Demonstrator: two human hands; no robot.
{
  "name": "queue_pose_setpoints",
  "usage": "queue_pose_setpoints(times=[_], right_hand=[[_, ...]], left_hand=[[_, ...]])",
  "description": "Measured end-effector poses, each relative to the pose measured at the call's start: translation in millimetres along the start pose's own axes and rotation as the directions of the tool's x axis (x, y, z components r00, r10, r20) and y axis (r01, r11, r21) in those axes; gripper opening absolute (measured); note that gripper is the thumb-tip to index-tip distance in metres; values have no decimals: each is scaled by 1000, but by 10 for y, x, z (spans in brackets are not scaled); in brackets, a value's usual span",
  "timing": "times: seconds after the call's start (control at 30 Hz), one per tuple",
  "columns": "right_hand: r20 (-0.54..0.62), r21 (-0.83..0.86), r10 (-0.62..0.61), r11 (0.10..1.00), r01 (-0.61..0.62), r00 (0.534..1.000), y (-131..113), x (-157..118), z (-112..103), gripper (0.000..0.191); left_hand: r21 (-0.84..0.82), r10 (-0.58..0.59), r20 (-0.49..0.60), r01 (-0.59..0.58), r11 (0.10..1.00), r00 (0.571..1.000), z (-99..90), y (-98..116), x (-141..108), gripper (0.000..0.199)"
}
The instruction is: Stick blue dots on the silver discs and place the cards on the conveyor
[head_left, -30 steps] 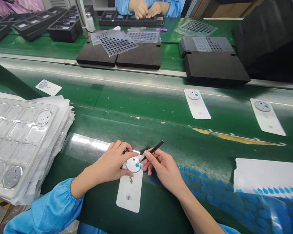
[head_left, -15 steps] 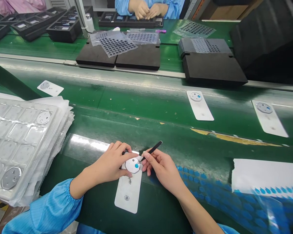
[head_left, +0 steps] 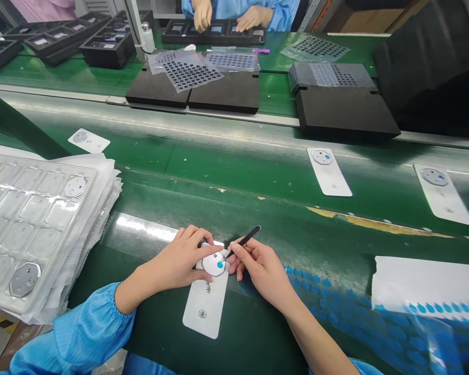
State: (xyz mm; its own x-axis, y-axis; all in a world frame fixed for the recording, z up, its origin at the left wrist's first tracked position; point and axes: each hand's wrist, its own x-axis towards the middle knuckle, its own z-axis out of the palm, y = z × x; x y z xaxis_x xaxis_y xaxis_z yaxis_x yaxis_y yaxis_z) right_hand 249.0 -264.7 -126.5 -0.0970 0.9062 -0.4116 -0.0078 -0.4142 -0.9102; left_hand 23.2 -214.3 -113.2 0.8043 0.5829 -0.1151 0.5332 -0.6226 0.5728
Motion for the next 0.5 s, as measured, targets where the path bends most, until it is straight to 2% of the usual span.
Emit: queue_pose_setpoints(times=[0.5], right_hand=[[-46,-15,4,1000,-5,999,18,-19,-7,50]], left_hand=[[46,60,-9,-59,997,998,33,-41,4,66]])
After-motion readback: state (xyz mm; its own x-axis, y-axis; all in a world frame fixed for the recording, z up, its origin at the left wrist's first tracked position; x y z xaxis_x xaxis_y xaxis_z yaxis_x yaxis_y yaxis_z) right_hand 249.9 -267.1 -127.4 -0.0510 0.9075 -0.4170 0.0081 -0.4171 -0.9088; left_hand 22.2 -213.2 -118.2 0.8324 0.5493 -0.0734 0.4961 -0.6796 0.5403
